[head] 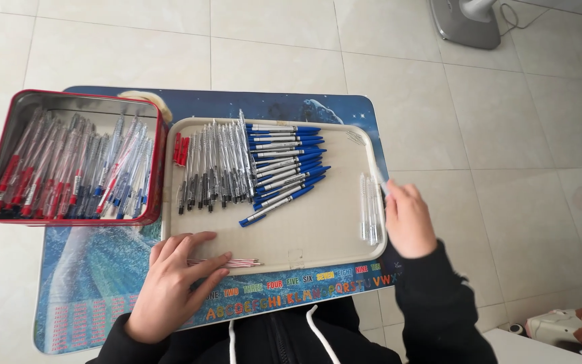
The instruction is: Assembling ballpoint pens by inserting ink refills into barrels and attaching caps.
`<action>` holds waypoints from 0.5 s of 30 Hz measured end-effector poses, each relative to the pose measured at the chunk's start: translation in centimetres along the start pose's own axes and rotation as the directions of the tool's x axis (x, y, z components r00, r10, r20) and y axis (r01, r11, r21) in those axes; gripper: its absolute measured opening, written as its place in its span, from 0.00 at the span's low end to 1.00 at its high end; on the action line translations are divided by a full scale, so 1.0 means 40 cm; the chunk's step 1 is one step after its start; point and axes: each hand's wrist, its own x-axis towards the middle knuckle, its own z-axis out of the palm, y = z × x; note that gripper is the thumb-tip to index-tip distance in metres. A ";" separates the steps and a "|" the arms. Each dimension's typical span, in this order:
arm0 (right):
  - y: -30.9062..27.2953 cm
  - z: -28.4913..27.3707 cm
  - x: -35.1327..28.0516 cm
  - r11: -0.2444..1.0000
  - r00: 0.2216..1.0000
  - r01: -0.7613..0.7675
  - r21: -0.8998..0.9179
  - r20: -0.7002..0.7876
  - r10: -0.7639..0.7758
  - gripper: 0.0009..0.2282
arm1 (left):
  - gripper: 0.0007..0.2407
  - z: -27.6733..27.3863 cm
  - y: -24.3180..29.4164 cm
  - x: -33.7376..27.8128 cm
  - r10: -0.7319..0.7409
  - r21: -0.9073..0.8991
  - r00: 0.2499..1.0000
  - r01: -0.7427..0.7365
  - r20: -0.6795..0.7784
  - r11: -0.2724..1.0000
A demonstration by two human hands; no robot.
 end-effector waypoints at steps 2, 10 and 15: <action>-0.022 0.009 -0.039 1.000 1.000 -0.009 -0.019 -0.028 0.008 0.16 | 0.08 0.002 0.001 -0.001 0.002 0.008 1.000 -0.002 0.000 1.000; -0.070 0.028 -0.064 0.951 0.981 -0.194 -0.239 -0.054 0.186 0.08 | 0.08 -0.007 0.013 0.002 0.049 0.016 0.998 -0.048 -0.047 0.999; -0.067 0.015 -0.064 0.957 0.977 -0.215 -0.192 -0.053 0.209 0.15 | 0.09 -0.020 0.022 0.002 0.053 -0.004 0.997 -0.053 -0.048 0.999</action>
